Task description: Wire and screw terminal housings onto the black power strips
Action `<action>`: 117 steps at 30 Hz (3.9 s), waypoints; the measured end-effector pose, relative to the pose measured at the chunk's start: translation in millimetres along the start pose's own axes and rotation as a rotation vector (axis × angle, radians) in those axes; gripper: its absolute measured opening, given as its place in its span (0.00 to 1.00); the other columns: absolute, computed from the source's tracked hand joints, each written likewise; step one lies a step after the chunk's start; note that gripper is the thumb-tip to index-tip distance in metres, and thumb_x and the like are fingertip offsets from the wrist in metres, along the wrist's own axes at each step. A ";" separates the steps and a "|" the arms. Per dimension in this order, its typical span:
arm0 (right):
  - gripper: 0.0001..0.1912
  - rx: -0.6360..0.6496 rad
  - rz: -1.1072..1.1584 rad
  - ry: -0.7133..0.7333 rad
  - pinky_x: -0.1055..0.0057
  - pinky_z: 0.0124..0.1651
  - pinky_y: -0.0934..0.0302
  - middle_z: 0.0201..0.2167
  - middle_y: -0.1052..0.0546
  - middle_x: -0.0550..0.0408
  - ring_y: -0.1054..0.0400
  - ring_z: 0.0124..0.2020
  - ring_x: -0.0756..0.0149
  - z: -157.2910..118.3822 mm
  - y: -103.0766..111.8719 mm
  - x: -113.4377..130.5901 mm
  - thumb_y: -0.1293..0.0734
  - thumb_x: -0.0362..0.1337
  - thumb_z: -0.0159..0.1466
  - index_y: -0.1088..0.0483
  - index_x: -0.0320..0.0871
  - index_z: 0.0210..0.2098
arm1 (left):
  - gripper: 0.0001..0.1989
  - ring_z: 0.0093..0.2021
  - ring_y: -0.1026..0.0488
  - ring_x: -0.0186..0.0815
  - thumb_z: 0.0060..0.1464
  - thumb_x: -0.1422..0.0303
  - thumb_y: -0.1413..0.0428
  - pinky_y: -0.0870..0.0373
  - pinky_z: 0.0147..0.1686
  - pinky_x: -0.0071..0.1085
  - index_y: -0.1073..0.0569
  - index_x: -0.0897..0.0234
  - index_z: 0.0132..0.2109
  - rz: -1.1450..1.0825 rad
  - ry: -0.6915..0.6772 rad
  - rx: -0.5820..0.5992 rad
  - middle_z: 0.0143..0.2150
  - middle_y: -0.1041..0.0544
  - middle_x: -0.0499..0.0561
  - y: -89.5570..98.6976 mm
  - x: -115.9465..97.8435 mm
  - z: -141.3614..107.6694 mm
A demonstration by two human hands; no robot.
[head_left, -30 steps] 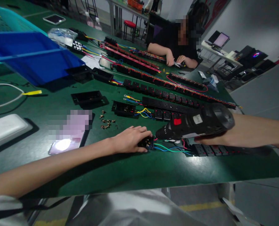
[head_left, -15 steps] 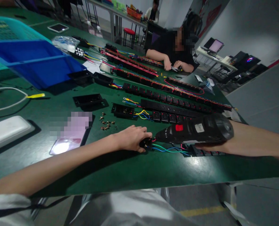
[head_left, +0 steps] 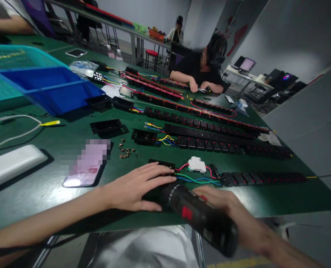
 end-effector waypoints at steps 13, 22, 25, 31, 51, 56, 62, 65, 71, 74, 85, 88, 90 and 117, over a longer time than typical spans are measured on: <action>0.17 -0.218 -0.082 0.075 0.64 0.49 0.33 0.55 0.27 0.47 0.29 0.51 0.60 -31.1 -37.9 -2.6 0.42 0.31 0.70 0.36 0.43 0.57 | 0.44 0.72 0.52 0.46 0.59 0.52 0.45 0.51 0.69 0.49 0.58 0.62 0.72 0.137 0.180 -0.087 0.72 0.49 0.60 -1.0 19.8 -32.4; 0.14 -0.298 -0.386 0.243 0.65 0.40 0.35 0.49 0.23 0.45 0.28 0.42 0.62 -4.8 -94.7 21.6 0.44 0.29 0.70 0.30 0.38 0.49 | 0.47 0.70 0.47 0.51 0.53 0.43 0.45 0.66 0.69 0.57 0.53 0.59 0.71 0.125 -0.182 0.005 0.71 0.46 0.61 -13.9 -27.1 -41.3; 0.10 -0.316 -0.460 0.209 0.63 0.36 0.36 0.36 0.23 0.46 0.30 0.35 0.60 17.7 -124.5 19.2 0.42 0.29 0.68 0.28 0.40 0.38 | 0.51 0.70 0.48 0.51 0.51 0.40 0.45 0.64 0.70 0.55 0.55 0.59 0.72 0.099 -0.193 0.134 0.72 0.48 0.60 -30.9 -41.6 -40.8; 0.15 -0.282 -0.475 0.176 0.55 0.47 0.34 0.44 0.23 0.38 0.30 0.44 0.51 51.1 -153.5 13.9 0.40 0.32 0.66 0.31 0.34 0.50 | 0.52 0.70 0.51 0.58 0.47 0.44 0.41 0.53 0.66 0.60 0.56 0.52 0.72 0.120 0.032 0.182 0.73 0.54 0.58 -45.9 -44.0 -41.2; 0.34 -0.875 -0.488 -0.892 0.29 0.58 0.53 0.65 0.39 0.37 0.51 0.66 0.33 -165.5 22.6 -310.8 0.47 0.57 0.66 0.29 0.41 0.57 | 0.38 0.72 0.59 0.58 0.56 0.52 0.42 0.60 0.65 0.64 0.46 0.49 0.69 0.325 0.104 0.037 0.73 0.52 0.56 -22.7 29.9 33.0; 0.29 -0.846 -0.465 -0.943 0.29 0.59 0.56 0.64 0.36 0.44 0.50 0.66 0.39 -154.9 12.6 -332.1 0.50 0.52 0.68 0.28 0.47 0.56 | 0.34 0.72 0.58 0.54 0.59 0.56 0.43 0.61 0.65 0.65 0.46 0.45 0.68 0.342 0.003 0.106 0.73 0.50 0.53 -50.3 61.9 57.1; 0.27 -0.829 -0.463 -0.944 0.28 0.60 0.57 0.64 0.36 0.45 0.50 0.66 0.41 -138.6 18.8 -348.9 0.47 0.49 0.67 0.32 0.48 0.59 | 0.30 0.72 0.56 0.50 0.62 0.63 0.45 0.61 0.66 0.61 0.45 0.45 0.68 0.371 -0.004 0.088 0.72 0.46 0.51 -48.1 87.7 64.1; 0.28 -0.828 -0.459 -0.942 0.29 0.60 0.57 0.64 0.36 0.44 0.50 0.66 0.41 -127.8 24.8 -357.0 0.47 0.48 0.67 0.35 0.45 0.62 | 0.29 0.73 0.57 0.49 0.62 0.63 0.46 0.63 0.66 0.61 0.44 0.47 0.68 0.401 -0.013 0.078 0.72 0.46 0.52 -43.9 95.3 70.9; 0.30 -0.838 -0.454 -0.940 0.31 0.62 0.57 0.65 0.38 0.40 0.52 0.67 0.42 -107.0 34.0 -370.9 0.46 0.45 0.66 0.39 0.40 0.64 | 0.29 0.73 0.58 0.49 0.61 0.64 0.44 0.69 0.66 0.62 0.41 0.50 0.67 0.443 -0.035 0.032 0.71 0.45 0.54 -37.5 101.1 80.1; 0.30 -0.842 -0.454 -0.945 0.31 0.61 0.58 0.65 0.38 0.41 0.52 0.67 0.42 -99.5 36.7 -375.9 0.46 0.44 0.65 0.38 0.42 0.64 | 0.30 0.73 0.59 0.50 0.61 0.64 0.45 0.69 0.66 0.63 0.43 0.50 0.68 0.444 -0.012 0.038 0.71 0.45 0.54 -36.8 108.3 81.3; 0.29 -0.858 -0.459 -0.952 0.28 0.61 0.62 0.66 0.40 0.40 0.56 0.68 0.40 -76.3 48.0 -390.2 0.46 0.40 0.64 0.37 0.40 0.63 | 0.27 0.73 0.57 0.50 0.63 0.65 0.48 0.71 0.65 0.64 0.42 0.48 0.67 0.453 0.023 0.058 0.71 0.44 0.53 -35.4 133.3 87.4; 0.29 -0.854 -0.456 -0.940 0.28 0.61 0.63 0.65 0.40 0.40 0.55 0.68 0.41 -64.4 56.2 -394.9 0.46 0.39 0.63 0.37 0.40 0.63 | 0.27 0.73 0.57 0.49 0.64 0.65 0.49 0.71 0.65 0.64 0.43 0.48 0.68 0.459 0.023 0.074 0.71 0.44 0.53 -34.4 138.9 89.6; 0.29 -0.854 -0.449 -0.936 0.28 0.62 0.63 0.65 0.40 0.40 0.55 0.68 0.42 -57.8 60.7 -397.5 0.46 0.39 0.63 0.37 0.39 0.62 | 0.26 0.73 0.57 0.49 0.64 0.65 0.50 0.71 0.65 0.63 0.43 0.49 0.68 0.464 0.024 0.080 0.71 0.44 0.53 -33.2 139.9 90.2; 0.33 -1.061 -0.384 -0.865 0.35 0.64 0.61 0.69 0.45 0.42 0.57 0.70 0.46 -102.2 38.6 -371.7 0.48 0.48 0.65 0.43 0.41 0.66 | 0.23 0.64 0.40 0.45 0.65 0.63 0.54 0.39 0.61 0.40 0.38 0.65 0.63 0.485 0.361 0.127 0.64 0.36 0.60 12.3 186.9 144.4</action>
Point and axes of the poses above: each hand's wrist, its own z-axis towards the middle knuckle, its own y-axis out of the back of the hand, x = y × z, the point moved 6 cm from there along z, towards the middle knuckle
